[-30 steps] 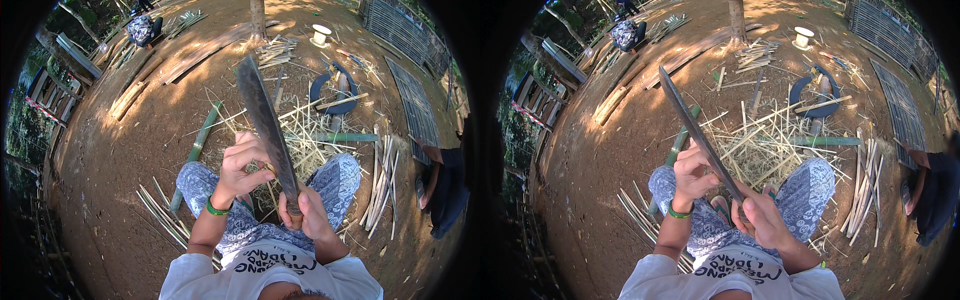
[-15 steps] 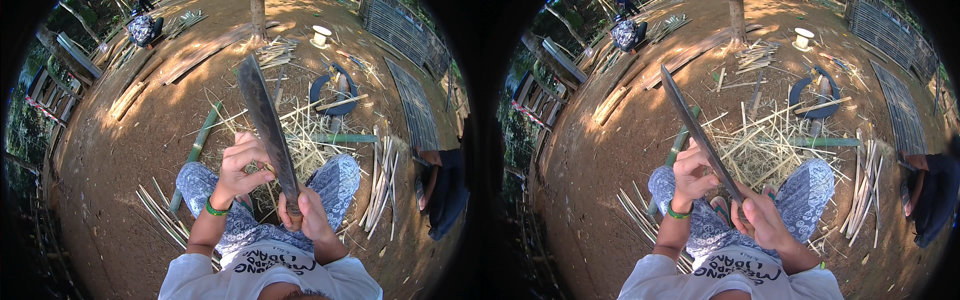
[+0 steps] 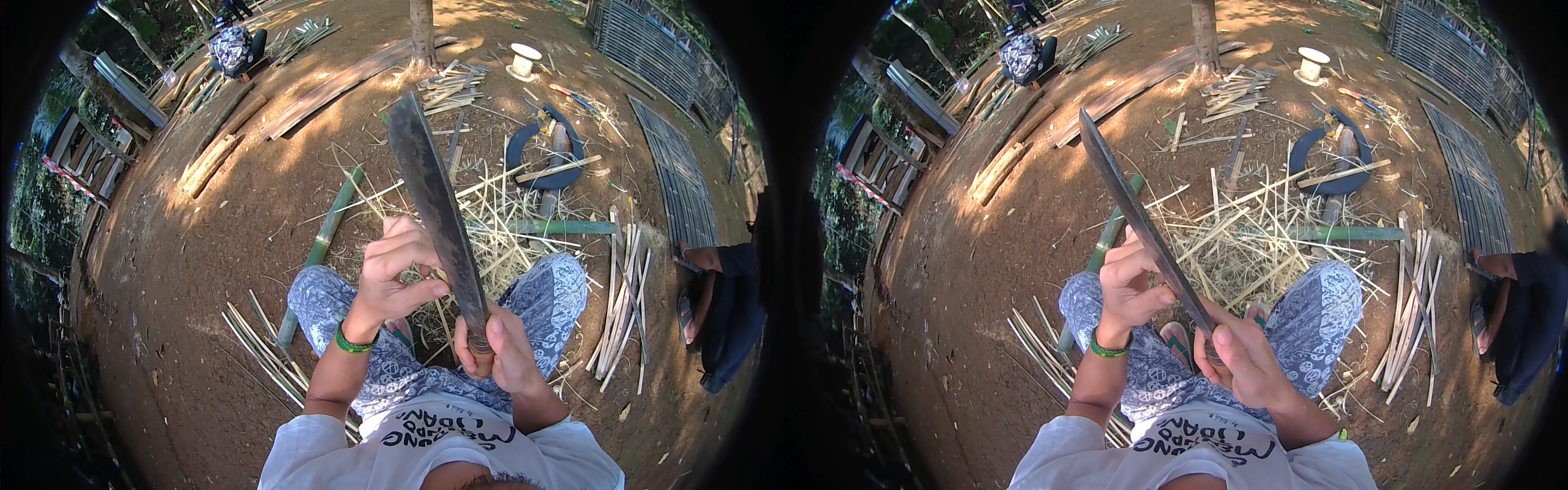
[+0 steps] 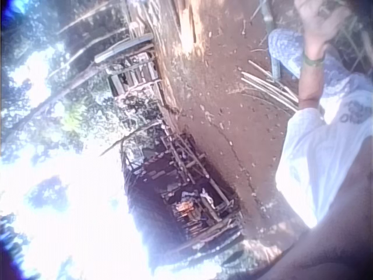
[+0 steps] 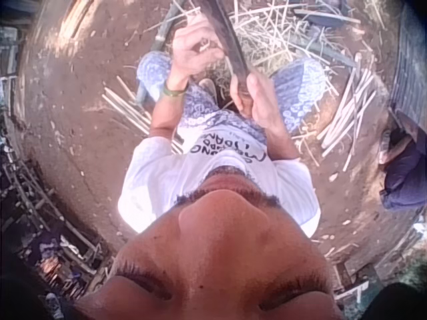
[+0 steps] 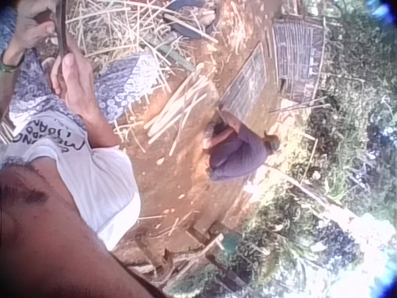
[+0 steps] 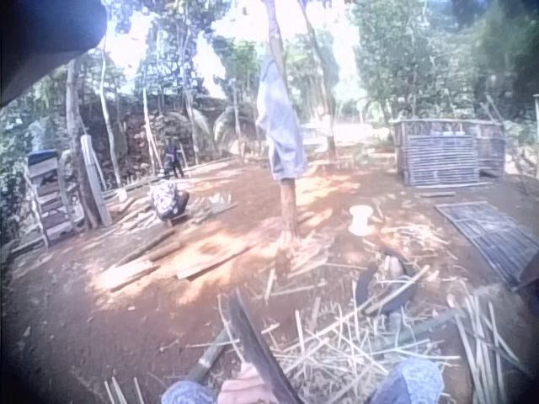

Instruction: The person sits on the ground and uses a large knife to split long bamboo poles into thin strips. They hold the bamboo with one hand and strike it with the knife to separate the material, occasionally inspecting the blade and the resulting strips.

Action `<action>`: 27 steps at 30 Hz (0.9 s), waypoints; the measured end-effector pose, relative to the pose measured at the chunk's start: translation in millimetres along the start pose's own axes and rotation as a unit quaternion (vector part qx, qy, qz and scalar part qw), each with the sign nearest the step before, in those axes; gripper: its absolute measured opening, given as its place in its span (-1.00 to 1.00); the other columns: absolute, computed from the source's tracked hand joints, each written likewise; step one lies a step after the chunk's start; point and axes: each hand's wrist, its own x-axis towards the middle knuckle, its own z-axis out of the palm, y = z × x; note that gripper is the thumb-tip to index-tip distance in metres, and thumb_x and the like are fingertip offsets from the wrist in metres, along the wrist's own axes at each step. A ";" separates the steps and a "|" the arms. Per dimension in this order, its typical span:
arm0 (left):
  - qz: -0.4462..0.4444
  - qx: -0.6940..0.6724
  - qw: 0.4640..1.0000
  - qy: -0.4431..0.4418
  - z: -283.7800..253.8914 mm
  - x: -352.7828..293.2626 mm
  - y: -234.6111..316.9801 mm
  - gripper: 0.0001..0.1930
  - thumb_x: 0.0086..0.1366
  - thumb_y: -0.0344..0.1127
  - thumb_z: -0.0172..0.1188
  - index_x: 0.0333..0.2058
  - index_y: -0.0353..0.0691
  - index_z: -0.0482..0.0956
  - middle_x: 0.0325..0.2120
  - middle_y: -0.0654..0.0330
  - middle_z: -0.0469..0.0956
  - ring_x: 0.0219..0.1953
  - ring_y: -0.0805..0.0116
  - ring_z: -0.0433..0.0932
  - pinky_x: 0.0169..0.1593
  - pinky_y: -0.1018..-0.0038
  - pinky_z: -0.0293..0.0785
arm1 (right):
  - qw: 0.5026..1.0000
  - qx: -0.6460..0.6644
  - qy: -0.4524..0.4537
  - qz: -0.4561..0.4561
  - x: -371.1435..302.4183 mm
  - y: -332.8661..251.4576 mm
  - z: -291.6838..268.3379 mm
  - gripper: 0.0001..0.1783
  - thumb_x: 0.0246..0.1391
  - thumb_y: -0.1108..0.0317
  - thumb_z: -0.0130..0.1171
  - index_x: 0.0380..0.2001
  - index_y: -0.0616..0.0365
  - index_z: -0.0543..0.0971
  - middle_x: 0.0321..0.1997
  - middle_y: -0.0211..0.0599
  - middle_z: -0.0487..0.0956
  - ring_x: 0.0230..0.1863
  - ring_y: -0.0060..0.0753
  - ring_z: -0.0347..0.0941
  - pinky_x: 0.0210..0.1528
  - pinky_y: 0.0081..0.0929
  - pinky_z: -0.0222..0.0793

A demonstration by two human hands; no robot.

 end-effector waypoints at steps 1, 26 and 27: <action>0.001 0.000 1.000 0.000 0.0 0.6 0.8 -0.70 0.03 -0.09 0.49 -0.44 -0.19 0.66 -0.57 0.32 0.54 -0.48 0.41 0.41 -0.24 0.44 0.15 | 1.000 0.001 0.000 0.002 -0.7 -0.4 -0.1 -0.14 0.41 -0.22 -0.41 0.37 0.39 0.17 -0.70 -0.46 0.37 -0.72 -0.69 0.21 -0.60 -0.70 0.13; 0.015 0.008 1.000 -0.012 -0.5 3.9 -1.6 -0.71 0.02 -0.12 0.49 -0.43 -0.19 0.66 -0.59 0.35 0.52 -0.49 0.42 0.41 -0.22 0.43 0.15 | 0.999 0.033 0.024 0.004 -0.5 -3.3 1.4 -0.25 0.37 -0.28 -0.29 -0.23 0.34 0.41 -0.68 -0.37 0.40 -0.69 -0.65 0.24 -0.66 -0.66 0.10; 0.016 0.008 1.000 -0.013 -0.6 4.5 -1.3 -0.71 0.02 -0.12 0.49 -0.43 -0.19 0.66 -0.59 0.35 0.52 -0.49 0.42 0.41 -0.22 0.43 0.15 | 0.999 0.034 0.026 0.008 -0.1 -4.4 1.9 -0.25 0.37 -0.29 -0.29 -0.23 0.34 0.41 -0.68 -0.37 0.40 -0.69 -0.65 0.24 -0.67 -0.67 0.10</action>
